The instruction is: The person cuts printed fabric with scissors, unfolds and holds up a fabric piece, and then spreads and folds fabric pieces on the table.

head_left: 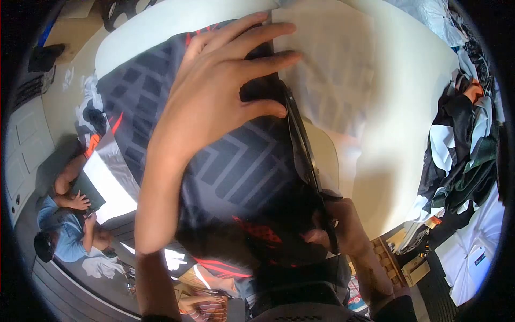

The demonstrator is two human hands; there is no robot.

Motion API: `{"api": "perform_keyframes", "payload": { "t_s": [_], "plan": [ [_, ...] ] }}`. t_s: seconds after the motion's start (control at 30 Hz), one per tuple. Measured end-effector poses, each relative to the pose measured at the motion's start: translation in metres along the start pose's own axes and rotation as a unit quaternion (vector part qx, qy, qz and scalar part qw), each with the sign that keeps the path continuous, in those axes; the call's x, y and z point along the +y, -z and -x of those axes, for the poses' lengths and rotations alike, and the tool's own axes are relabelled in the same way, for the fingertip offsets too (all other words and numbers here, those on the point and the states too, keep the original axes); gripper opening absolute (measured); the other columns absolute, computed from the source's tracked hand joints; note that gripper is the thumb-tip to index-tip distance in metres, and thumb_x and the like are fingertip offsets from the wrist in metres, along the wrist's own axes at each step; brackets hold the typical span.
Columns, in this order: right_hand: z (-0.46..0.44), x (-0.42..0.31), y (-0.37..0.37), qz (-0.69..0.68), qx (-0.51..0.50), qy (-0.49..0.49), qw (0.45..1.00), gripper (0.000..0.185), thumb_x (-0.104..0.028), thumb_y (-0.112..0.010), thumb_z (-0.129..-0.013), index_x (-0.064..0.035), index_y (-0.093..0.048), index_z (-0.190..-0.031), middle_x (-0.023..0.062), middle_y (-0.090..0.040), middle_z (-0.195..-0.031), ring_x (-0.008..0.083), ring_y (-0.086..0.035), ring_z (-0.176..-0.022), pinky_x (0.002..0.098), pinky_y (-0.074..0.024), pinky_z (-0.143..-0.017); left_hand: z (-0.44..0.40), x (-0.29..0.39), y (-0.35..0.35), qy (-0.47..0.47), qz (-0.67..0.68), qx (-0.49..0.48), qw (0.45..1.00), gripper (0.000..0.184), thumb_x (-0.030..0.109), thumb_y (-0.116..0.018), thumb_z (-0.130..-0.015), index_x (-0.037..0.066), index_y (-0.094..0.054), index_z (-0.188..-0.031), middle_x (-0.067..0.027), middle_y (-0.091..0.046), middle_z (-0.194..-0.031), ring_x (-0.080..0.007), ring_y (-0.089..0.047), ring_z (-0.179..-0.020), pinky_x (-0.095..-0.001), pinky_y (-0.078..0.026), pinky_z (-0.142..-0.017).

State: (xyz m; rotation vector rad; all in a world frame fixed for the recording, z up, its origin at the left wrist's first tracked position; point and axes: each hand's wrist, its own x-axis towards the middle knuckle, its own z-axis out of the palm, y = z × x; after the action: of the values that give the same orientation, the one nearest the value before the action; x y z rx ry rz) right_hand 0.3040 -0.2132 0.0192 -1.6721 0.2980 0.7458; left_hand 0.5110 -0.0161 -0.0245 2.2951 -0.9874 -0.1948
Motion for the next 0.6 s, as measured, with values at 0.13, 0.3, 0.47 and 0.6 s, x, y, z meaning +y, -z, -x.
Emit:
{"api": "perform_keyframes", "payload": {
  "t_s": [0.13, 0.3, 0.47, 0.6],
  "plan": [
    [0.0008, -0.0020, 0.0012, 0.023, -0.002, -0.018, 1.000, 0.055, -0.035, -0.087, -0.067, 0.0008, -0.046, -0.058, 0.0085, -0.046, -0.058, 0.0221, -0.035, -0.049, 0.0342, -0.0338, -0.049, -0.0010, 0.0011, -0.0003, 0.000, 0.002, -0.001, 1.000, 0.065, 0.023, -0.080, -0.053, 0.021, -0.070, -0.118, 0.0067, -0.054, -0.137, -0.0202, -0.038, -0.135, -0.0421, -0.025, -0.107],
    [0.0016, 0.0015, 0.0015, 0.051, 0.007, -0.005, 0.999, 0.055, -0.034, -0.087, -0.068, 0.0009, -0.046, -0.058, 0.0096, -0.047, -0.059, 0.0236, -0.035, -0.049, 0.0347, -0.0336, -0.049, -0.0012, 0.0000, -0.0008, 0.000, 0.008, 0.001, 1.000, 0.066, 0.024, -0.080, -0.054, 0.021, -0.070, -0.118, 0.0065, -0.054, -0.137, -0.0203, -0.038, -0.135, -0.0422, -0.025, -0.107],
    [-0.0021, 0.0015, 0.0039, 0.006, 0.004, 0.011, 1.000, 0.055, -0.033, -0.087, -0.067, 0.0010, -0.046, -0.057, 0.0100, -0.047, -0.060, 0.0226, -0.035, -0.050, 0.0345, -0.0332, -0.049, -0.0020, 0.0016, 0.0006, 0.002, 0.005, -0.010, 1.000, 0.066, 0.025, -0.080, -0.053, 0.021, -0.070, -0.118, 0.0062, -0.054, -0.137, -0.0203, -0.039, -0.135, -0.0422, -0.025, -0.107],
    [-0.0036, -0.0028, 0.0068, 0.005, -0.014, -0.012, 1.000, 0.054, -0.033, -0.087, -0.067, 0.0013, -0.047, -0.058, 0.0103, -0.048, -0.061, 0.0215, -0.035, -0.051, 0.0343, -0.0333, -0.049, -0.0025, 0.0016, -0.0005, 0.005, -0.004, -0.008, 1.000, 0.066, 0.026, -0.080, -0.053, 0.021, -0.070, -0.118, 0.0059, -0.054, -0.137, -0.0204, -0.039, -0.134, -0.0422, -0.025, -0.107]
  ]
}}
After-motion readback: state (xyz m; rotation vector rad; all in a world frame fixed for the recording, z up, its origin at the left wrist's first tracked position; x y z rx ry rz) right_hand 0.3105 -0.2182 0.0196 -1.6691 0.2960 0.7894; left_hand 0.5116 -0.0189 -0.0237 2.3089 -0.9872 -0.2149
